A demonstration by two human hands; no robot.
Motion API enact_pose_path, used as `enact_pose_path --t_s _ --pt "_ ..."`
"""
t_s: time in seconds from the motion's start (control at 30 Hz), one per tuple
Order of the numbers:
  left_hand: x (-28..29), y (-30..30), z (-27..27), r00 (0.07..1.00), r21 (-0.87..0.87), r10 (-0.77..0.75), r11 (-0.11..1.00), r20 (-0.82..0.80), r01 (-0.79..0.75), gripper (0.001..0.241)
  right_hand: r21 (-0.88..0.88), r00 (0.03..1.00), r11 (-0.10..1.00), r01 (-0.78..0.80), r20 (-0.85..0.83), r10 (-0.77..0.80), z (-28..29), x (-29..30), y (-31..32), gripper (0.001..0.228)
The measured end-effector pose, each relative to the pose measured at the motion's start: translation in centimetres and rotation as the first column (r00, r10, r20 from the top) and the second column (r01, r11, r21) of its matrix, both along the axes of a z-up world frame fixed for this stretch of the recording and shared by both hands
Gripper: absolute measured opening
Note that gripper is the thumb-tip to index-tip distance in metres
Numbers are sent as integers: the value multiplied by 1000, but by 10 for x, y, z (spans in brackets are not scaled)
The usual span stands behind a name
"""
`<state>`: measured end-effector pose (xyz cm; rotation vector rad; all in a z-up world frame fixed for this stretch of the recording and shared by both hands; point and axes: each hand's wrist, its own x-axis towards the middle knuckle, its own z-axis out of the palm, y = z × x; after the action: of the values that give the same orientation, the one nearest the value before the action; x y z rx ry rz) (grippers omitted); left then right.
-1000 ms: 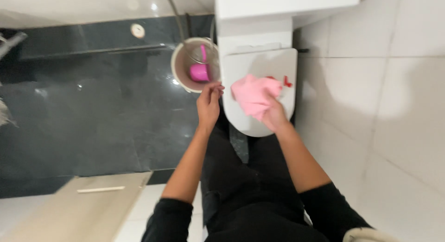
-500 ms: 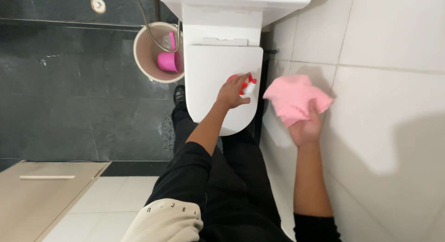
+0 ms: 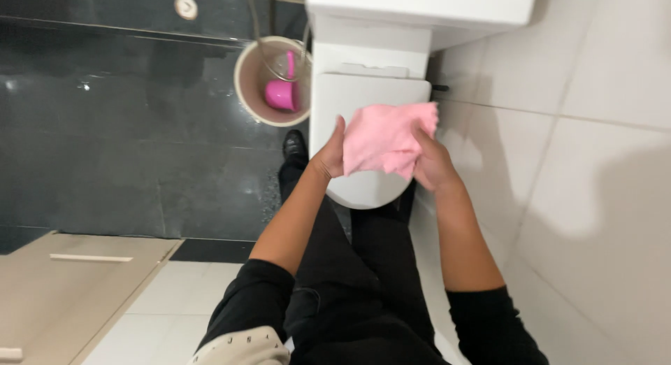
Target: The person cleans a bathroom using a handheld bidet sprayer and a pink cloth. They rinse the cloth, wipe the wall tiles, and then clean the toilet tank and lid after applying a cleaning spray.
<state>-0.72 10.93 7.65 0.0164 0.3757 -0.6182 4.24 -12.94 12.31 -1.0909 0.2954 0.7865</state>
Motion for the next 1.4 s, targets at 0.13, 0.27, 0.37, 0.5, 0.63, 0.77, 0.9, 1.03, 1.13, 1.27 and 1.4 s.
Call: enact_pose_path --t_s 0.13,0.27,0.37,0.5,0.63,0.77,0.9,1.03,1.13,1.27,1.4 --pt "-12 31 -6 984 519 -172 845 38 128 62 -611 945 789 62 290 150 -18 10 19 62" --pt "-47 60 -42 999 574 16 819 -48 15 57 -760 851 629 162 430 301 -114 -23 -5 57" --pt "-72 74 -66 992 730 117 682 -46 -47 57 -820 894 553 148 350 280 -101 -36 35 59" --pt "-84 89 -80 962 755 272 634 -15 -168 58 -875 949 479 66 203 240 -63 -29 96 46" --pt "-84 96 -108 949 730 315 656 -30 -194 55 -791 900 594 -149 140 412 69 -4 196 49" --pt "-72 131 -98 949 694 299 704 -97 -151 51 -567 952 810 -145 143 271 86 0 248 46" --pt "-66 169 -89 967 617 220 781 -127 -97 50 -351 994 936 16 106 23 76 11 273 39" --pt "-45 191 -38 968 309 162 946 -191 -97 61 -292 994 953 86 96 -60 75 9 293 48" --pt "-34 193 -64 970 293 197 945 -143 -149 65 -615 814 786 54 483 323 58 5 289 73" --pt "-24 198 -56 983 311 117 948 -140 -68 64 -690 477 699 185 685 550 41 6 306 102" --pt "-15 192 -70 960 276 257 936 -107 -220 58 -504 608 824 260 748 265 21 15 327 97"
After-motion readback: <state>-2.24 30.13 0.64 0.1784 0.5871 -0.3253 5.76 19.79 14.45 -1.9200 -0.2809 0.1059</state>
